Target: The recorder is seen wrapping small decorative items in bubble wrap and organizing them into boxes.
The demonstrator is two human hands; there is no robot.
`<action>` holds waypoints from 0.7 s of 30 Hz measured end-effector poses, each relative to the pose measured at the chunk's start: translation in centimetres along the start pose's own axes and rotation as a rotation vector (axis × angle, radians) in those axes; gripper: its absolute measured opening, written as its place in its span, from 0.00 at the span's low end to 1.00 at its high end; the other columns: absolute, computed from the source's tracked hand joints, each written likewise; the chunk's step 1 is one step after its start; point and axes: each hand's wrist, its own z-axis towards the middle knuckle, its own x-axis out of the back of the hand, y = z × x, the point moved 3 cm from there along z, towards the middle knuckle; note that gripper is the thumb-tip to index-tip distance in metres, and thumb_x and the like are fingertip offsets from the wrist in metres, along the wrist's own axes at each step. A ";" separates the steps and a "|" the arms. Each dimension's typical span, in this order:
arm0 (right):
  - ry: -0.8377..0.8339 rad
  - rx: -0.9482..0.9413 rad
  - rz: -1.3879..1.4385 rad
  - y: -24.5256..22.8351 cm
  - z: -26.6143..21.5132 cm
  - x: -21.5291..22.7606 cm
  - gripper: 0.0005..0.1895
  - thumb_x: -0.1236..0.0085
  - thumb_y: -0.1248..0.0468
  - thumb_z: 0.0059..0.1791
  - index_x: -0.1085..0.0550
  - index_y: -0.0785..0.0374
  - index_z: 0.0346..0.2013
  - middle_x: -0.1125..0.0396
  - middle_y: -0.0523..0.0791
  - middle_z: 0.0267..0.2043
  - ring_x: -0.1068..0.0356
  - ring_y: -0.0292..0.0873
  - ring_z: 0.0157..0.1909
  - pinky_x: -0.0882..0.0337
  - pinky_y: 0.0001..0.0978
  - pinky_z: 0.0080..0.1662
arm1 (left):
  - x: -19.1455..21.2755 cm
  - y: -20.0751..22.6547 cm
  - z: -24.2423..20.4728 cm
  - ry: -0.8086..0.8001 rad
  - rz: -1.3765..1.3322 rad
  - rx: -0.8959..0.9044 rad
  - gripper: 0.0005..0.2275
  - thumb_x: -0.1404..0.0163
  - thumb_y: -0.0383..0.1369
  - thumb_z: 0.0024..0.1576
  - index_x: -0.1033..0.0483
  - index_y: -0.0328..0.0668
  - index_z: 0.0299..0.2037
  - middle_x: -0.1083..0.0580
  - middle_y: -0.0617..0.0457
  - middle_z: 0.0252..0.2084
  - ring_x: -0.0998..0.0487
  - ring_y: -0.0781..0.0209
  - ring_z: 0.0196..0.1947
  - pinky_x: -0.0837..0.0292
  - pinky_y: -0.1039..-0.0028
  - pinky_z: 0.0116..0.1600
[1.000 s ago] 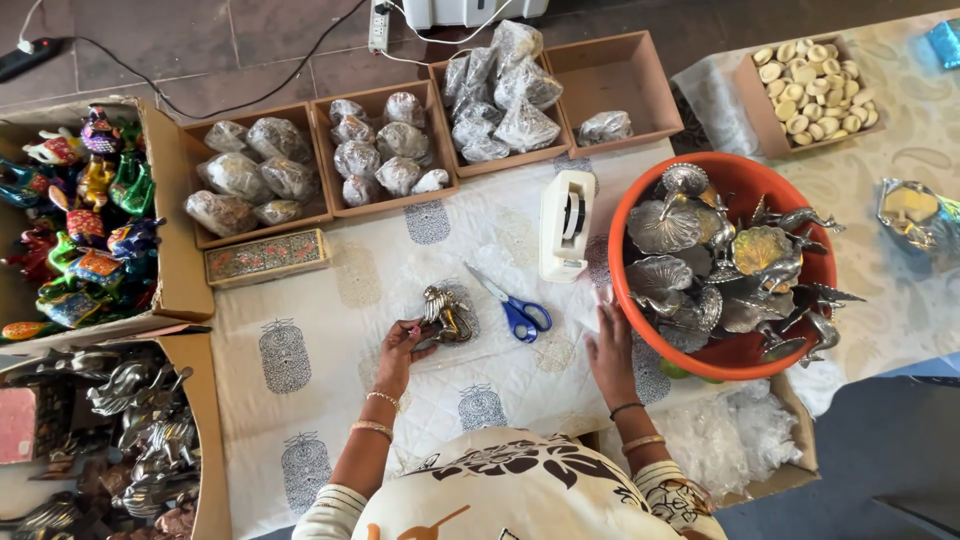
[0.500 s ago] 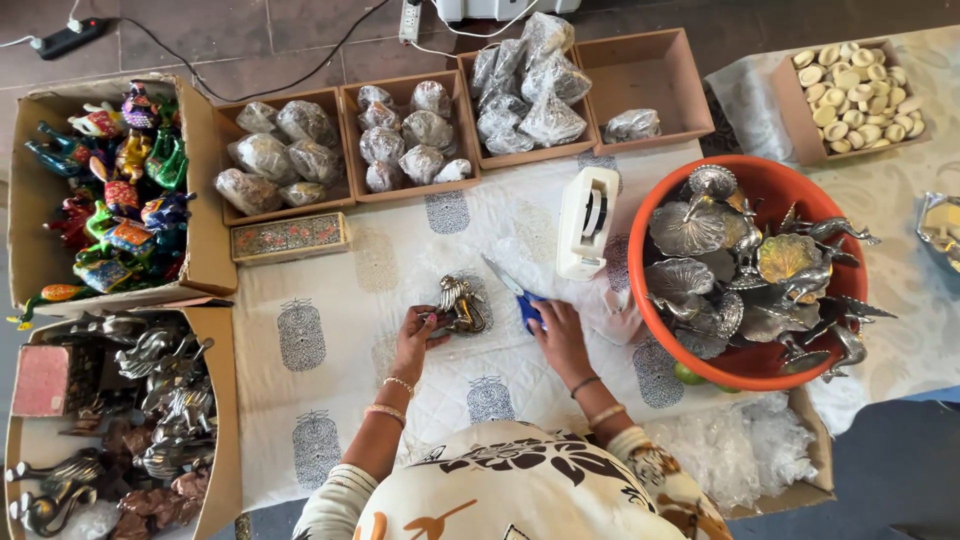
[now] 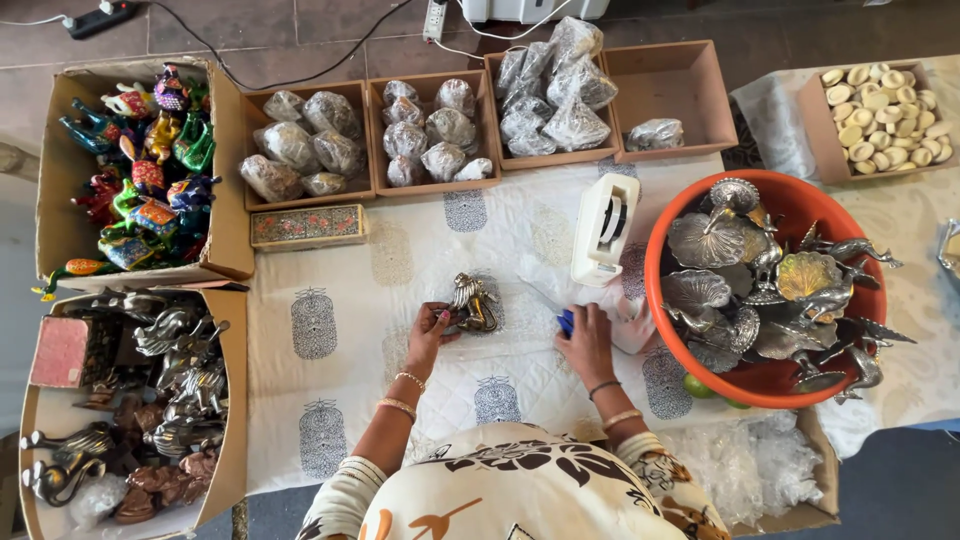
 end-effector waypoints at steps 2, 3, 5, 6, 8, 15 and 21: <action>0.016 -0.002 0.071 2.2 -1.0 -0.2 0.27 0.34 0.59 0.39 0.31 0.62 0.50 0.39 0.53 0.48 0.38 0.57 0.52 0.36 0.53 0.54 | 0.1 0.0 0.0 0.002 0.002 0.000 0.08 0.54 0.31 0.65 0.32 0.42 0.53 0.24 0.52 0.50 0.21 0.60 0.53 0.22 0.64 0.50; 0.034 -0.008 0.141 3.4 -1.6 -0.2 0.28 0.33 0.59 0.39 0.32 0.63 0.50 0.39 0.53 0.48 0.37 0.57 0.53 0.35 0.54 0.55 | 0.0 0.0 0.0 0.001 0.005 0.001 0.08 0.54 0.31 0.65 0.32 0.42 0.53 0.24 0.52 0.50 0.21 0.60 0.53 0.22 0.64 0.50; 0.043 -0.047 0.144 6.0 -2.7 -0.9 0.29 0.32 0.58 0.40 0.33 0.64 0.50 0.40 0.53 0.50 0.38 0.58 0.56 0.35 0.53 0.58 | -0.1 0.2 -0.2 0.005 0.015 0.007 0.08 0.54 0.31 0.65 0.32 0.42 0.53 0.24 0.52 0.50 0.21 0.60 0.53 0.21 0.64 0.50; 0.054 -0.088 0.147 7.3 -3.2 -1.3 0.30 0.31 0.56 0.41 0.34 0.65 0.51 0.40 0.53 0.52 0.38 0.59 0.58 0.35 0.52 0.60 | -0.1 0.4 -0.2 0.009 0.027 0.012 0.08 0.54 0.31 0.66 0.32 0.42 0.53 0.24 0.51 0.50 0.21 0.60 0.53 0.21 0.64 0.50; 0.020 -0.161 0.035 7.7 -3.5 0.3 0.31 0.31 0.56 0.39 0.33 0.63 0.52 0.39 0.53 0.54 0.39 0.57 0.60 0.36 0.53 0.61 | -0.4 0.8 -0.4 0.019 0.047 0.016 0.08 0.55 0.31 0.65 0.32 0.42 0.52 0.24 0.52 0.50 0.21 0.60 0.52 0.21 0.65 0.50; 0.070 -0.148 -0.156 5.5 -3.6 2.5 0.26 0.37 0.52 0.46 0.29 0.61 0.54 0.37 0.52 0.54 0.37 0.55 0.60 0.37 0.54 0.60 | -0.7 -0.2 0.2 0.059 0.196 -0.076 0.06 0.52 0.26 0.63 0.33 0.38 0.49 0.25 0.50 0.50 0.21 0.63 0.49 0.17 0.69 0.47; 0.092 0.102 0.450 -3.1 0.3 3.0 0.11 0.44 0.62 0.53 0.25 0.62 0.49 0.34 0.49 0.52 0.31 0.51 0.55 0.30 0.41 0.56 | -1.7 0.9 -0.2 0.135 0.423 -0.128 0.10 0.46 0.27 0.61 0.34 0.35 0.47 0.24 0.46 0.46 0.20 0.63 0.42 0.15 0.71 0.40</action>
